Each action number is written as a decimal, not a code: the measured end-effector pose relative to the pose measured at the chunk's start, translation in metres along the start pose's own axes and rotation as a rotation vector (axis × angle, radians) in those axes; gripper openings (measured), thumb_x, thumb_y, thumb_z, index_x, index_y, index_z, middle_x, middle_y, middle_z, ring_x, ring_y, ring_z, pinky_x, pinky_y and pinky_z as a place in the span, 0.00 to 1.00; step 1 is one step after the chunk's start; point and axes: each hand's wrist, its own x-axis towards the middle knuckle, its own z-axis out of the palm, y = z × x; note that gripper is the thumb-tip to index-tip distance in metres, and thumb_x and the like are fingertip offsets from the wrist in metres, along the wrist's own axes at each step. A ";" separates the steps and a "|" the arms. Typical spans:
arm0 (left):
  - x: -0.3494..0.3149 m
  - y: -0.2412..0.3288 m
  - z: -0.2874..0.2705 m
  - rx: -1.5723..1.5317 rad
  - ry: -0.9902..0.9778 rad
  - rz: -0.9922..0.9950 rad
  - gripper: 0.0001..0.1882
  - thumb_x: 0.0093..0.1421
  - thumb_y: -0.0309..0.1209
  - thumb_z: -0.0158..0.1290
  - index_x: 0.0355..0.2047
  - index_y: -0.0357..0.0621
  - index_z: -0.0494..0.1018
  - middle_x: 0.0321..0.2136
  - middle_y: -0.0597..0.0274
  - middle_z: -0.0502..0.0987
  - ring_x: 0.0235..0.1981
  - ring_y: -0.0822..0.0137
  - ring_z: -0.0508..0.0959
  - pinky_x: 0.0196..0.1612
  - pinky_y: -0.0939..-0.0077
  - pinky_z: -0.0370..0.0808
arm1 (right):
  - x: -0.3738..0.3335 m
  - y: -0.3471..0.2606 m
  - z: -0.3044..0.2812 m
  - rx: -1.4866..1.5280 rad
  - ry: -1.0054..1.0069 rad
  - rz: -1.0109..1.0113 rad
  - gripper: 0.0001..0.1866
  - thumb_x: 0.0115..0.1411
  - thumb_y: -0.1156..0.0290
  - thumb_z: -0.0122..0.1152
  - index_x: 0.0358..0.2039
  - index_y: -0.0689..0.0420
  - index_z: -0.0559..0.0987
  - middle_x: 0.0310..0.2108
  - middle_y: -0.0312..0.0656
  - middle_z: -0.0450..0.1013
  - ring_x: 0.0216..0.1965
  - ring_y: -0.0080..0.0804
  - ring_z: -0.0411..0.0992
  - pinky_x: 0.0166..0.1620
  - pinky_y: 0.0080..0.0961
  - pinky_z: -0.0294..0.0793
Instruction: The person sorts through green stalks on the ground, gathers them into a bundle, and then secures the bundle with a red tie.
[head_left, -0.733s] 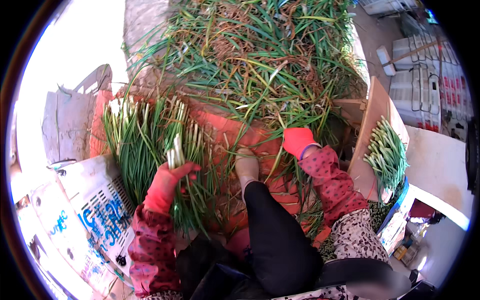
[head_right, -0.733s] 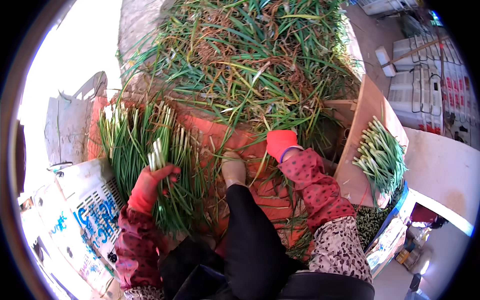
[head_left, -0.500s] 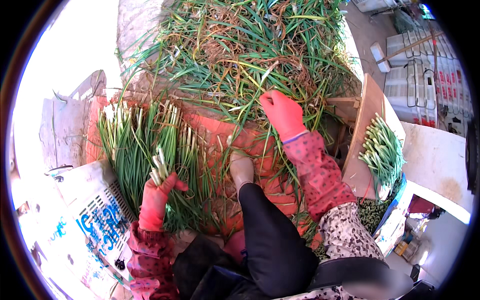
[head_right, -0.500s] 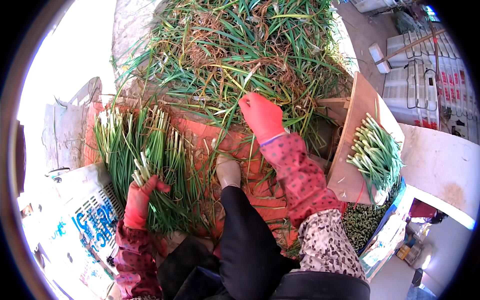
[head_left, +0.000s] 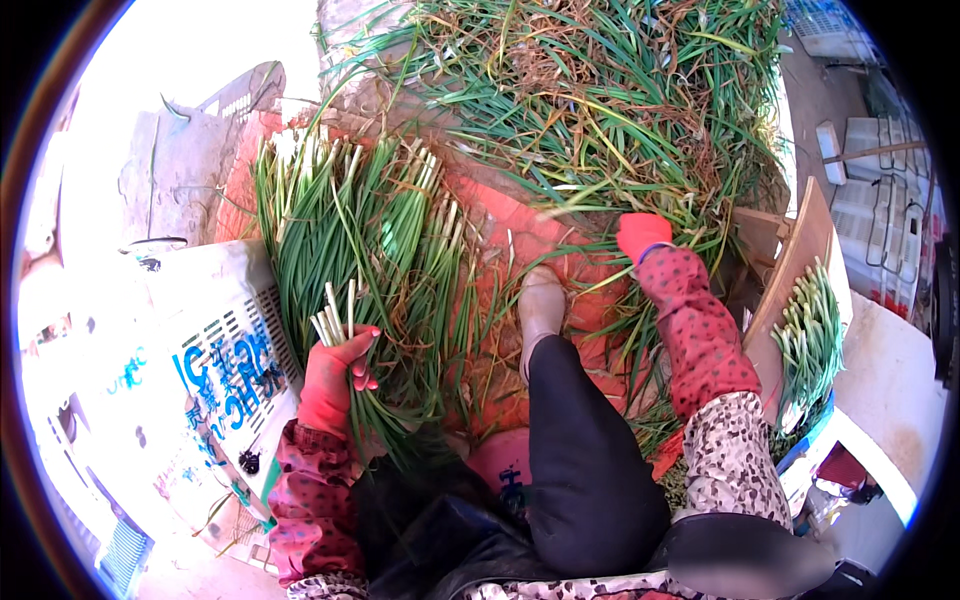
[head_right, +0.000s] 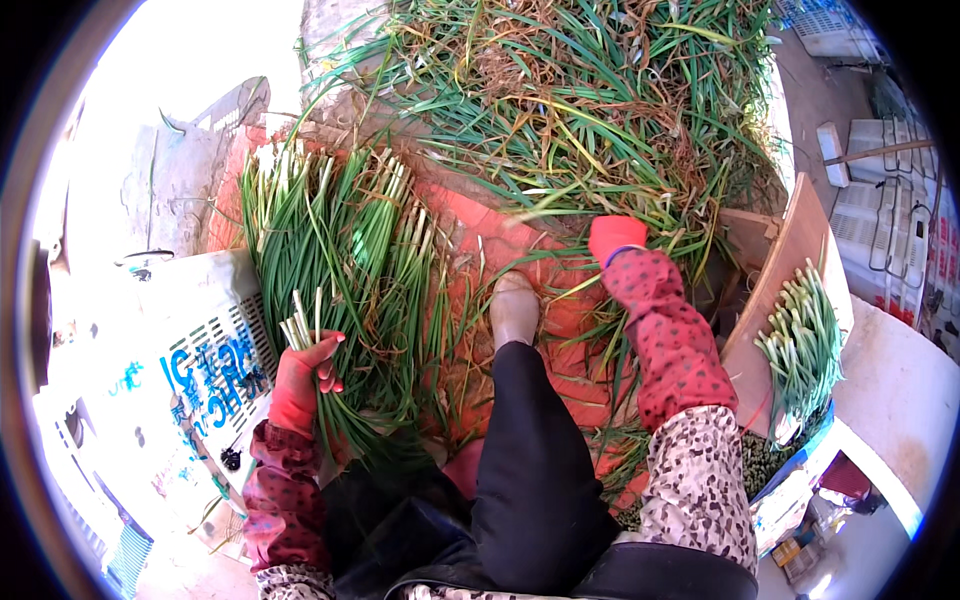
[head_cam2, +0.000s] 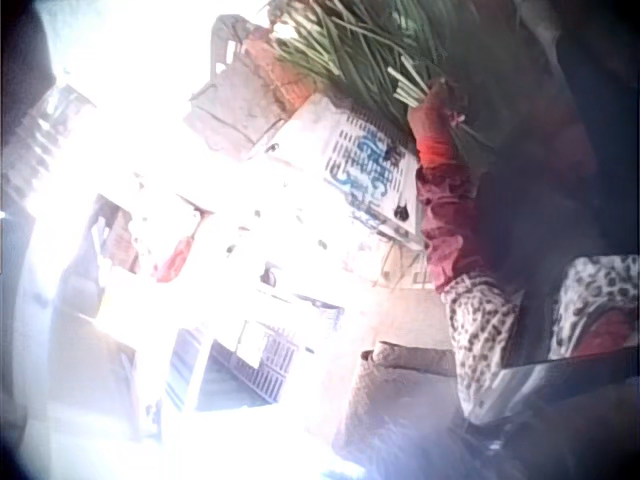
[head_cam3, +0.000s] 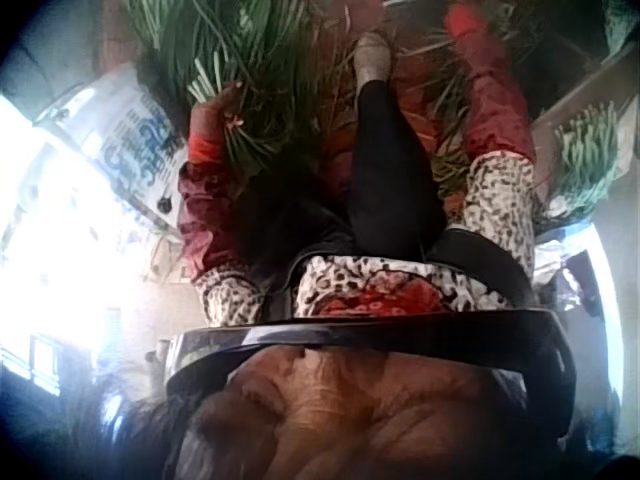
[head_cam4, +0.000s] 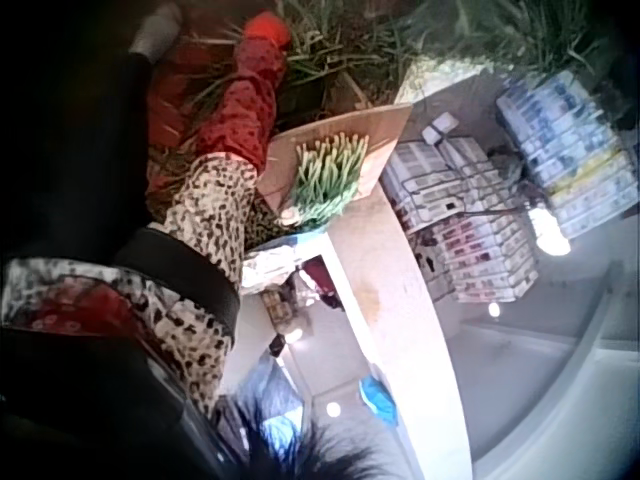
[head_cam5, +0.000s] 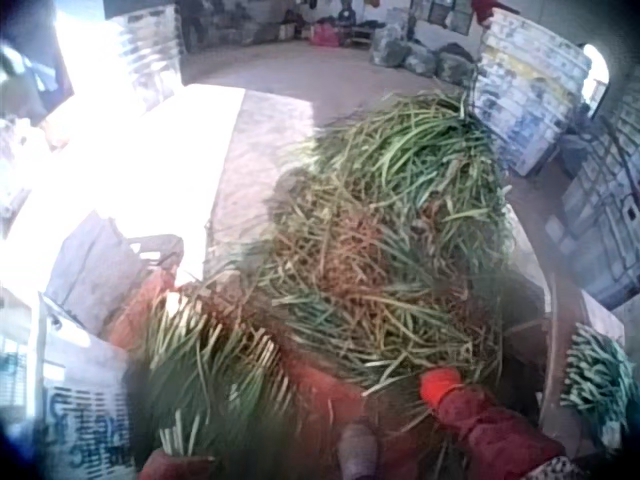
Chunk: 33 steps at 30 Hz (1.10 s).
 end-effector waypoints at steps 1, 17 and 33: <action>0.001 -0.007 -0.004 -0.021 -0.019 -0.050 0.11 0.55 0.31 0.54 0.36 0.38 0.74 0.11 0.69 0.64 0.08 0.73 0.62 0.15 0.74 0.66 | -0.004 -0.025 -0.019 -0.114 -0.013 -0.043 0.13 0.53 0.60 0.52 0.31 0.52 0.80 0.30 0.45 0.76 0.33 0.47 0.75 0.36 0.42 0.73; -0.014 0.020 0.031 0.016 0.020 0.123 0.09 0.53 0.30 0.55 0.30 0.36 0.75 0.11 0.66 0.67 0.10 0.73 0.67 0.16 0.81 0.66 | 0.002 -0.166 -0.053 1.396 -0.406 -0.158 0.17 0.55 0.61 0.59 0.37 0.61 0.74 0.23 0.39 0.75 0.16 0.23 0.72 0.19 0.19 0.69; 0.025 0.031 0.115 0.022 -0.298 0.193 0.12 0.54 0.27 0.56 0.38 0.38 0.74 0.26 0.62 0.79 0.22 0.75 0.77 0.18 0.84 0.67 | -0.050 -0.143 -0.092 1.646 -0.298 -0.367 0.15 0.58 0.60 0.60 0.38 0.60 0.76 0.27 0.34 0.75 0.23 0.19 0.71 0.28 0.19 0.70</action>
